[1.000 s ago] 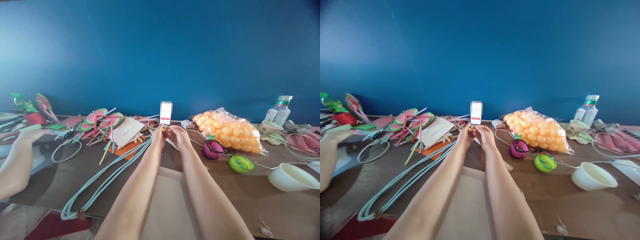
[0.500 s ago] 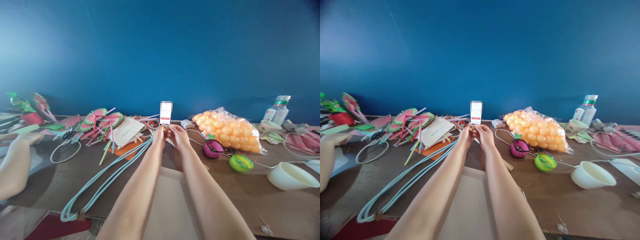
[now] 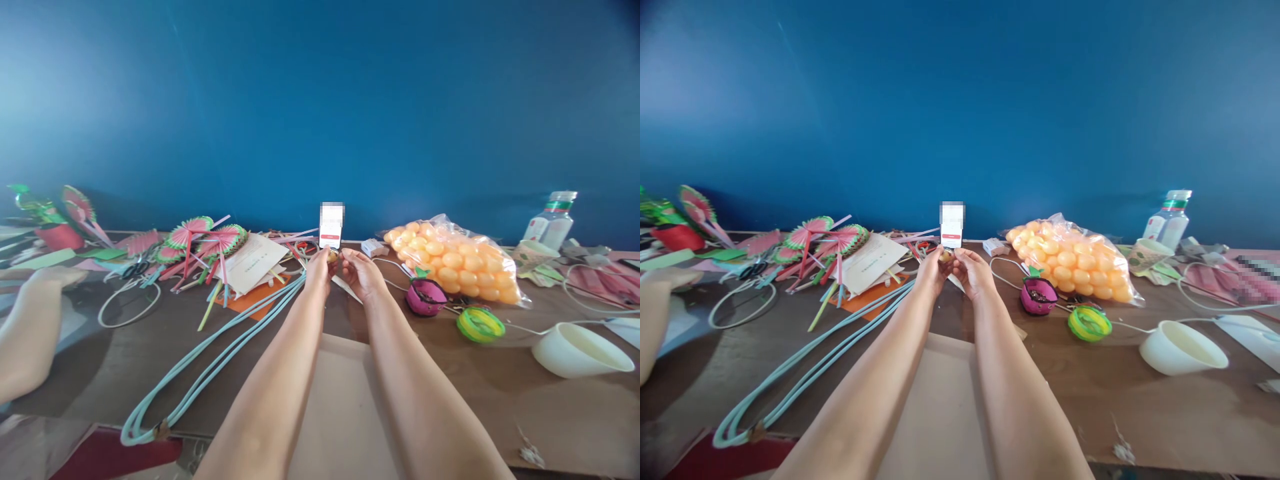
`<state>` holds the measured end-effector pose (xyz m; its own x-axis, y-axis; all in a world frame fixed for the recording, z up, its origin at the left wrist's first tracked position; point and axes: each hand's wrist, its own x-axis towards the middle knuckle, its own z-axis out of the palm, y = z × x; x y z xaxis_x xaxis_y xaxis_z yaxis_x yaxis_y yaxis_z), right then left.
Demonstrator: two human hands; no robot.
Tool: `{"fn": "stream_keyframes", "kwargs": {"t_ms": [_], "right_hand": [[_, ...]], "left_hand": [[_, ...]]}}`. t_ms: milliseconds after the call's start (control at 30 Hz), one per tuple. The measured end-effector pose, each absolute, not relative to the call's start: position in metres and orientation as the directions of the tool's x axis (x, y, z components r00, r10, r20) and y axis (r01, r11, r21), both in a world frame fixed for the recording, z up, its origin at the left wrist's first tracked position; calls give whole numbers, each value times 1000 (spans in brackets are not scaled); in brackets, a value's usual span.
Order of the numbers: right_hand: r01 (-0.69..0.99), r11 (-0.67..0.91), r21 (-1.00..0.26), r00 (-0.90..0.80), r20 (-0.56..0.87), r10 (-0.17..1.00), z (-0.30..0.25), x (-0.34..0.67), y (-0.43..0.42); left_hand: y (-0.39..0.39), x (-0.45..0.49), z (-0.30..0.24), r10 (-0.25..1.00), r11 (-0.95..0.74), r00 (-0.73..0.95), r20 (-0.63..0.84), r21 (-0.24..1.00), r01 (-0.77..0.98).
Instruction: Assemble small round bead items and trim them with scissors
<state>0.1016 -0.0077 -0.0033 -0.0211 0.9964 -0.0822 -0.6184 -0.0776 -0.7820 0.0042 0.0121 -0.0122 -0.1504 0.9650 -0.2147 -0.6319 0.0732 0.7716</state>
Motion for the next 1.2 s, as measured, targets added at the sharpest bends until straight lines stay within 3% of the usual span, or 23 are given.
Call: {"fn": "stream_keyframes", "kwargs": {"t_ms": [367, 967, 1200], "right_hand": [[-540, -128, -832, -42, -126, 991, -4, 99, -7], [-537, -64, -841, -57, -40, 998, -3, 100, -8], [-546, -93, -832, -67, -67, 995, -2, 103, -10]], "left_hand": [[5, 7, -9, 979, 1, -166, -122, 808, -589], [6, 6, -8, 974, -6, -192, -119, 837, -547], [0, 7, -3, 974, -12, -198, -113, 842, -539]]}}
